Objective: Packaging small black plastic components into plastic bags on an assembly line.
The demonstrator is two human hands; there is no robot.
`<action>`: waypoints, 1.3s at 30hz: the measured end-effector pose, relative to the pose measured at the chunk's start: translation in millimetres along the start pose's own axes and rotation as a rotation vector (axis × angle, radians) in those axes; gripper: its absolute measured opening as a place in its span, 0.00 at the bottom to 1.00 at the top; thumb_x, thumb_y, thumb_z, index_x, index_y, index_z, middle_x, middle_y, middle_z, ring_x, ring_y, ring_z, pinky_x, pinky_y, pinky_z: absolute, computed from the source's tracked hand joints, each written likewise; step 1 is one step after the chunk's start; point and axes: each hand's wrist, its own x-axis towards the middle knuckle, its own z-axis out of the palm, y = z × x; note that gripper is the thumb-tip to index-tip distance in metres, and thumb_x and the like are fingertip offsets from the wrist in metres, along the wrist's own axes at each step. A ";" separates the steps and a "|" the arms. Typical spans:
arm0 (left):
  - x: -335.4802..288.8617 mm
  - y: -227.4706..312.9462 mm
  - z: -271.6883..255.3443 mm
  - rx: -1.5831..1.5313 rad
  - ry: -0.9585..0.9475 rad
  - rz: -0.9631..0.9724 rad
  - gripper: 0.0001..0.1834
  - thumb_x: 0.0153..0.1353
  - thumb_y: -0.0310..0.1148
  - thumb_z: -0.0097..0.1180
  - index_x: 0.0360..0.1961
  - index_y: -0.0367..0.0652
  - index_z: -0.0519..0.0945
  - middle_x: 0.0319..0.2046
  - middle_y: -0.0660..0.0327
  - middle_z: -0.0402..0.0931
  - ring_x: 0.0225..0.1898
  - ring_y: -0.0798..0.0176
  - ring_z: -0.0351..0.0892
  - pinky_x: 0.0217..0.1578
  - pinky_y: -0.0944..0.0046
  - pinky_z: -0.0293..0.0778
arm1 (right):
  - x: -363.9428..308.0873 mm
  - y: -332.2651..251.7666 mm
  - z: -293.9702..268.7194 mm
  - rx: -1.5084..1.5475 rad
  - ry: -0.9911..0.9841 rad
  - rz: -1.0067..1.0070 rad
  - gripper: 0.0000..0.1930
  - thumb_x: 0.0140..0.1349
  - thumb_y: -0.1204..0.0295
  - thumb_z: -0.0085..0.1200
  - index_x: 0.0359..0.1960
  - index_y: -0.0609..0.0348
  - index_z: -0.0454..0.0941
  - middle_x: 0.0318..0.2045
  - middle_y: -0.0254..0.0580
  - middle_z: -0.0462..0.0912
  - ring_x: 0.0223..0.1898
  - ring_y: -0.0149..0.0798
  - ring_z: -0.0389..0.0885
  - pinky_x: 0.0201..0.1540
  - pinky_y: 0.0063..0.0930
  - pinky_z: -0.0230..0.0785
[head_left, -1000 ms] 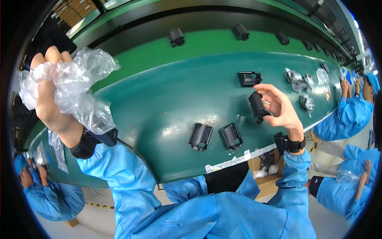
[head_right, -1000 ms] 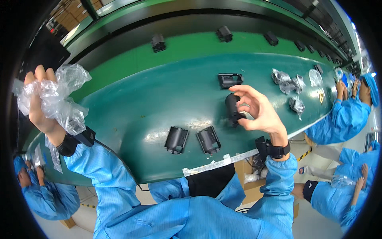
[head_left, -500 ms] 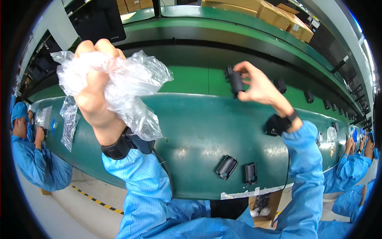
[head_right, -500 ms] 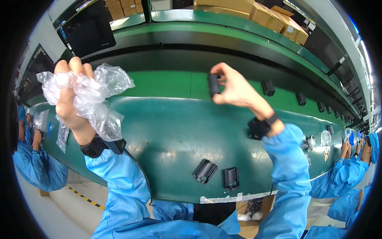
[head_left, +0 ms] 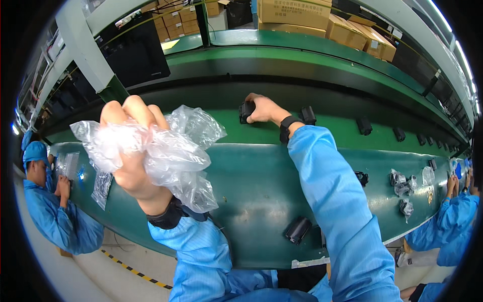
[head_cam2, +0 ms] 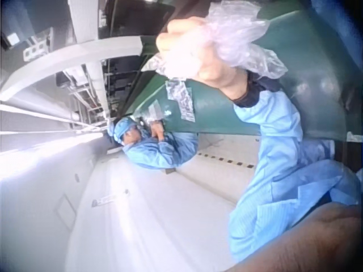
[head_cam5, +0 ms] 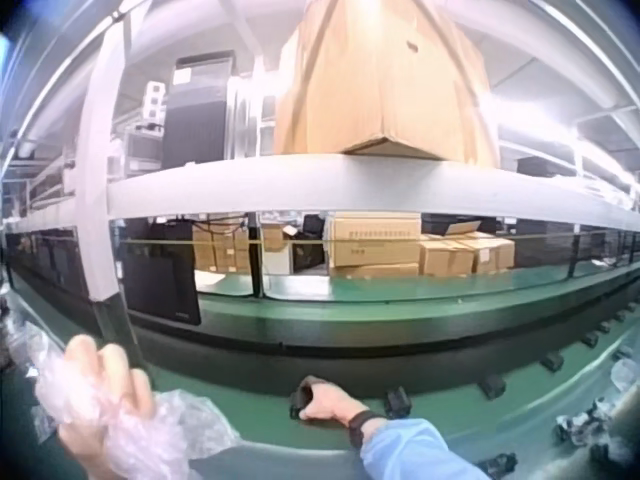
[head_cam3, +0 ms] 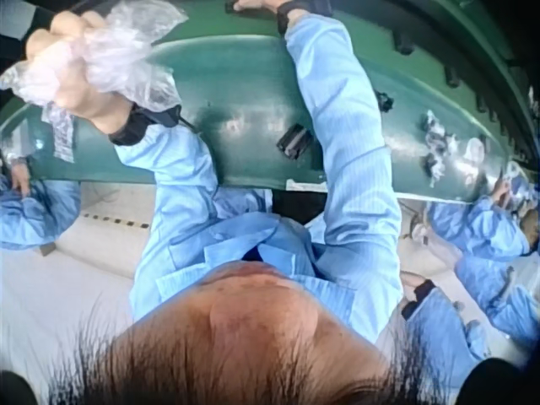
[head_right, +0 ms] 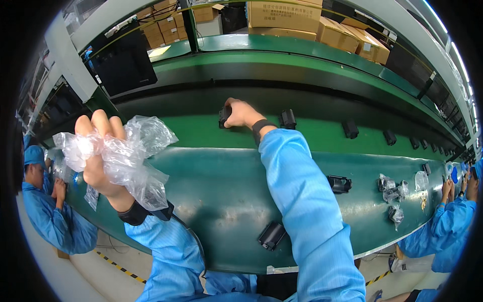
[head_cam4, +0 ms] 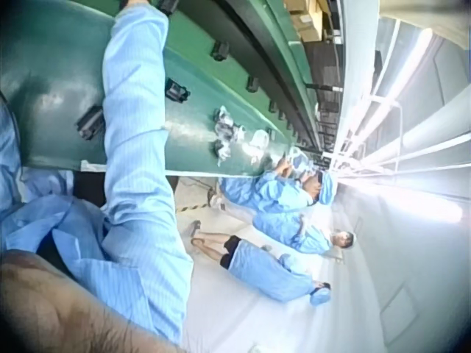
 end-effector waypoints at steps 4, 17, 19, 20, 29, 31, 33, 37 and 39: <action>2.0 -25.5 -7.0 -0.109 -0.148 -0.049 0.18 0.56 0.38 0.59 0.34 0.47 0.60 0.31 0.63 0.58 0.31 0.65 0.57 0.34 0.64 0.59 | -32.4 38.3 -30.7 -0.143 0.215 -0.289 0.41 0.40 0.64 0.69 0.61 0.61 0.72 0.53 0.61 0.79 0.57 0.58 0.78 0.62 0.40 0.72; 41.4 89.7 -358.8 -0.035 -0.054 -0.664 0.31 0.74 0.42 0.35 0.72 0.34 0.59 0.66 0.44 0.66 0.64 0.43 0.69 0.66 0.47 0.66 | -319.6 -107.5 -40.5 -0.333 -0.130 -0.102 0.25 0.51 0.56 0.69 0.42 0.63 0.77 0.34 0.50 0.72 0.40 0.51 0.76 0.40 0.43 0.76; 15.8 51.6 -289.1 -0.097 -0.034 -0.738 0.31 0.74 0.42 0.35 0.72 0.34 0.58 0.67 0.44 0.65 0.64 0.43 0.68 0.65 0.47 0.66 | -318.1 -94.9 -22.1 -0.389 -0.197 -0.043 0.26 0.50 0.55 0.69 0.42 0.64 0.77 0.34 0.51 0.73 0.40 0.51 0.77 0.40 0.43 0.76; 7.5 39.0 -249.8 -0.121 -0.027 -0.770 0.31 0.74 0.42 0.35 0.72 0.34 0.58 0.67 0.44 0.64 0.64 0.42 0.68 0.65 0.47 0.66 | -312.5 -90.4 -16.8 -0.427 -0.260 -0.011 0.27 0.49 0.54 0.69 0.41 0.65 0.77 0.34 0.52 0.74 0.41 0.51 0.77 0.40 0.43 0.77; -9.6 72.6 -86.2 -0.007 -0.153 -0.119 0.33 0.71 0.41 0.37 0.71 0.33 0.57 0.64 0.43 0.62 0.55 0.43 0.67 0.60 0.49 0.66 | -188.9 -76.5 -63.6 -0.063 -0.237 -0.115 0.26 0.37 0.65 0.69 0.41 0.62 0.77 0.31 0.51 0.80 0.37 0.54 0.82 0.42 0.43 0.74; -15.8 88.1 -85.5 0.922 -0.176 0.174 0.26 0.69 0.34 0.40 0.65 0.29 0.63 0.59 0.42 0.67 0.52 0.45 0.70 0.57 0.51 0.68 | -134.6 -75.3 -58.4 -0.067 -0.166 -0.208 0.29 0.37 0.67 0.68 0.44 0.61 0.75 0.34 0.50 0.81 0.39 0.50 0.82 0.43 0.41 0.74; -27.0 87.5 -81.3 1.777 -0.137 0.477 0.21 0.68 0.26 0.43 0.59 0.25 0.70 0.53 0.41 0.71 0.50 0.47 0.72 0.53 0.52 0.70 | -89.7 -63.6 -50.7 -0.069 -0.035 -0.240 0.31 0.36 0.68 0.69 0.48 0.61 0.74 0.36 0.50 0.81 0.40 0.49 0.82 0.44 0.40 0.75; -36.2 106.1 -98.1 2.237 0.050 0.517 0.20 0.61 0.30 0.52 0.52 0.29 0.78 0.51 0.44 0.76 0.50 0.45 0.74 0.53 0.55 0.71 | 2.7 -80.9 4.2 0.079 0.100 -0.305 0.34 0.37 0.68 0.68 0.52 0.61 0.75 0.41 0.51 0.83 0.45 0.50 0.83 0.51 0.39 0.76; -33.5 111.3 -81.7 2.594 -0.095 0.168 0.23 0.59 0.34 0.51 0.54 0.35 0.80 0.54 0.46 0.78 0.55 0.41 0.73 0.58 0.56 0.68 | 44.5 -77.5 34.2 0.193 0.165 -0.259 0.32 0.40 0.70 0.66 0.52 0.61 0.76 0.44 0.54 0.83 0.48 0.51 0.83 0.53 0.40 0.75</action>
